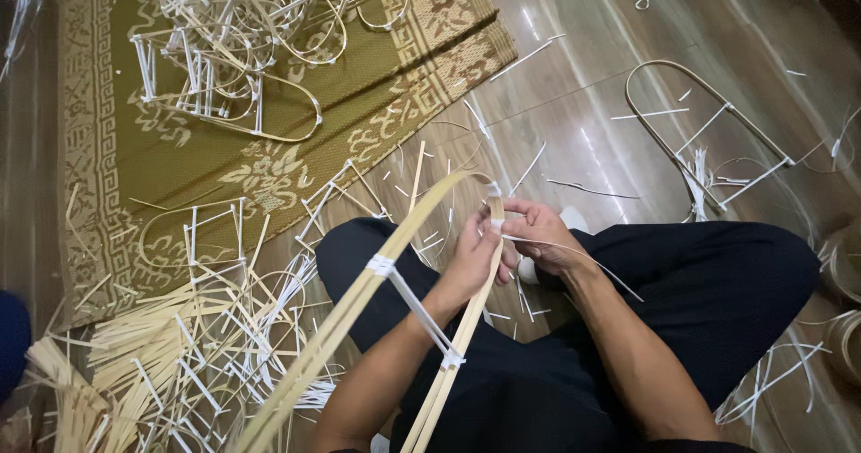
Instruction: The person sits on the floor and weaves white plastic strips around a curved bamboo frame. They repeatedly pick up strips, thread them through the frame, and use scissors to trim the excess material.
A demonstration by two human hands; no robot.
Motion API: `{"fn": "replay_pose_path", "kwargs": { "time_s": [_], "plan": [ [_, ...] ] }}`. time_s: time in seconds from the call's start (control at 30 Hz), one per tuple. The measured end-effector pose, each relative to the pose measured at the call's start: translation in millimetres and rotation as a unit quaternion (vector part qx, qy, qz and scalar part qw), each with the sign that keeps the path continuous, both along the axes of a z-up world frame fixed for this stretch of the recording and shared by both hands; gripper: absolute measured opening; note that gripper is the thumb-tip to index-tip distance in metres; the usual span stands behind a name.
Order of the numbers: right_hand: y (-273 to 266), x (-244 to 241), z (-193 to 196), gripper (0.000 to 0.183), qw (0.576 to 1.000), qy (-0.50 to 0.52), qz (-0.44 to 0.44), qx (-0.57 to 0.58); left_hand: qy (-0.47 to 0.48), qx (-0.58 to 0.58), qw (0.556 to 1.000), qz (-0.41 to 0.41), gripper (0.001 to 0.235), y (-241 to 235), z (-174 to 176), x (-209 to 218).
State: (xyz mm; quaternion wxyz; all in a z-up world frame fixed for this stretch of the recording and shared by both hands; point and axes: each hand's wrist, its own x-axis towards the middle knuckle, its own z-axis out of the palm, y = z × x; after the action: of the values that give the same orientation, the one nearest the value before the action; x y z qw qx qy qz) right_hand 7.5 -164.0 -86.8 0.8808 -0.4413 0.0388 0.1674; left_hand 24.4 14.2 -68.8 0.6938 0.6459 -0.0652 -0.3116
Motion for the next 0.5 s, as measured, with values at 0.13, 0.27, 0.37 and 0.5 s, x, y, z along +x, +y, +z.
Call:
{"fn": "replay_pose_path", "kwargs": {
  "time_s": [0.13,0.27,0.37,0.5],
  "plan": [
    [-3.1,-0.1,7.2,0.052,0.998,0.023,-0.014,-0.050,-0.378,0.250,0.890,0.057,0.037,27.0,43.8,6.1],
    [2.6,1.4,1.2,0.050,1.000,0.009,-0.003,-0.029,-0.604,0.206,0.769,-0.038,0.026,32.6,66.3,3.8],
    [5.1,1.7,-9.1,0.047,0.999,-0.005,-0.001,-0.037,-0.637,0.213,0.734,-0.105,0.027,26.7,69.5,13.8],
    [0.7,-0.8,-18.4,0.046,1.000,-0.005,-0.012,-0.010,-0.681,0.162,0.708,-0.089,0.024,16.8,78.4,19.2]
  ]
}}
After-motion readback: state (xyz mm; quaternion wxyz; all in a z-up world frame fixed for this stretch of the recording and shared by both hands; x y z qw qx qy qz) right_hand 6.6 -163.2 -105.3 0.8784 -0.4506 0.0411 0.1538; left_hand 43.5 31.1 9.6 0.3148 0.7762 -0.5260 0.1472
